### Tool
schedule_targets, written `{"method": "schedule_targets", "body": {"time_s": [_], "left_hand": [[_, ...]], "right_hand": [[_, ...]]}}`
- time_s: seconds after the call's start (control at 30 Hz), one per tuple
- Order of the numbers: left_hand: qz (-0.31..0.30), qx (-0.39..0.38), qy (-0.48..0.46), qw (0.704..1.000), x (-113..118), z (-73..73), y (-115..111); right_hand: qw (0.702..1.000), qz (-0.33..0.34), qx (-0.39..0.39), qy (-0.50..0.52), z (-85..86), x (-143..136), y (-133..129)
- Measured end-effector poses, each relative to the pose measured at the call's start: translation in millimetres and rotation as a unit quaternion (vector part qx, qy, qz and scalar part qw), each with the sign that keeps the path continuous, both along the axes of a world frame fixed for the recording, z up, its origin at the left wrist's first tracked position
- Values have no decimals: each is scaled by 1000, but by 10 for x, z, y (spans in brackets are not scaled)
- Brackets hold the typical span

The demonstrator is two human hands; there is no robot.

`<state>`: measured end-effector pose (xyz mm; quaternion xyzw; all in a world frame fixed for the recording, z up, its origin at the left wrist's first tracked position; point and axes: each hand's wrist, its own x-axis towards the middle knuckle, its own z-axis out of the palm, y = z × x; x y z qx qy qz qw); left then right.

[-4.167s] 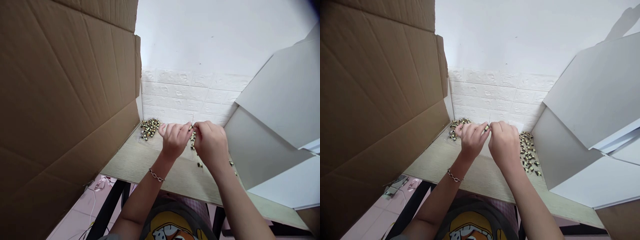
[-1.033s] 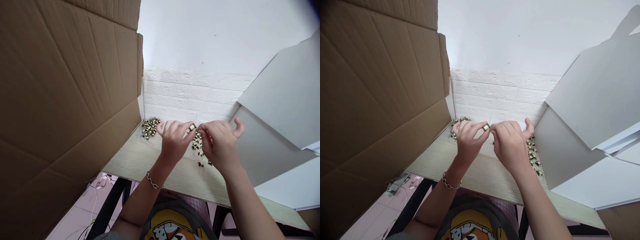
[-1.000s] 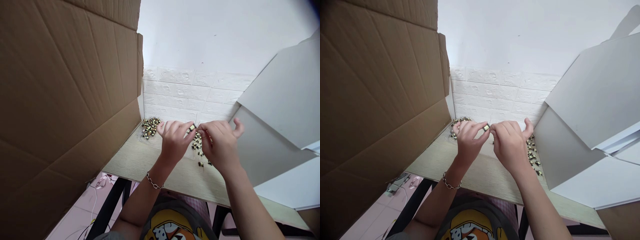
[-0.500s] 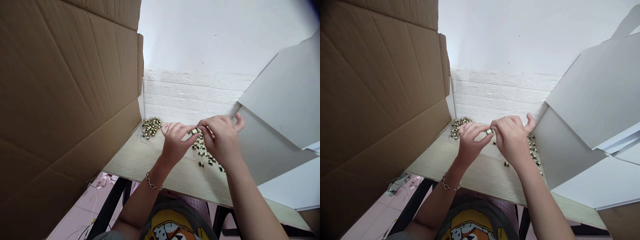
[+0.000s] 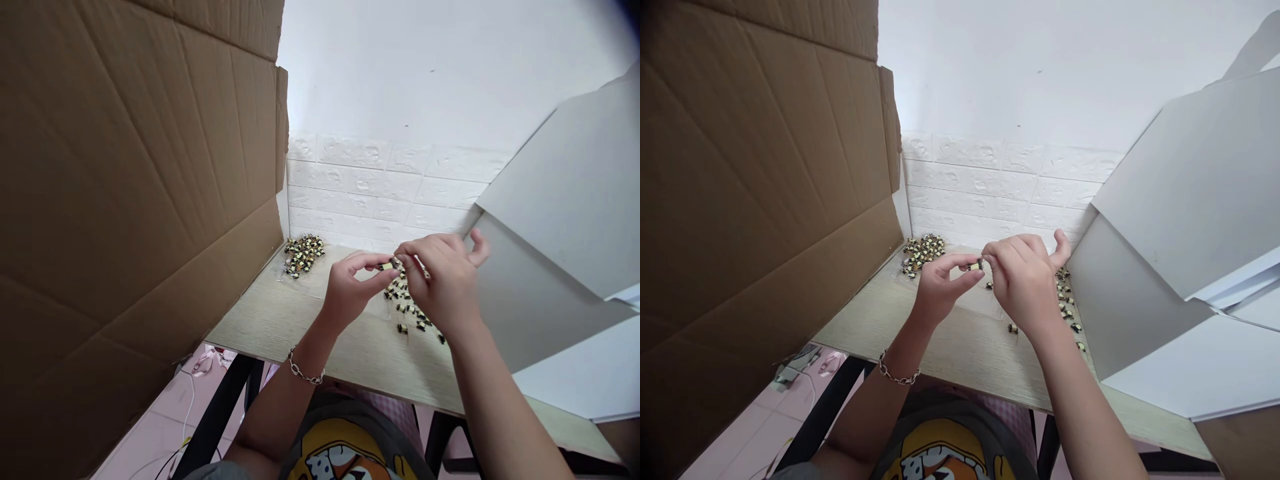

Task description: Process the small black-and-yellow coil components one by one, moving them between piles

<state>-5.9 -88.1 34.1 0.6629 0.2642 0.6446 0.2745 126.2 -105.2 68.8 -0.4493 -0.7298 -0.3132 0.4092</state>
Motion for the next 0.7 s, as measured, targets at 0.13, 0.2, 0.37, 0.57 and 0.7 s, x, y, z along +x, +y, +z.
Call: {"method": "schedule_targets", "body": {"time_s": [0.13,0.2,0.37,0.57,0.7], "left_hand": [[-88,-86,-77,989,16,-65,39],[-139,-120,-113,977,37,-89,51],[-250,-202,-230,919,107,-88,21],[-362,-348,-340,795,124,-54,-69],[-387,-394,-355,755,105,-45,-82]], "right_hand": [[999,14,-6,35,-16,-12,-11],[999,19,2,47,-26,-24,-18],[998,7,42,42,-67,-44,-19],[997,0,68,28,-129,-37,25],[996,-5,89,12,-156,-39,48]]}}
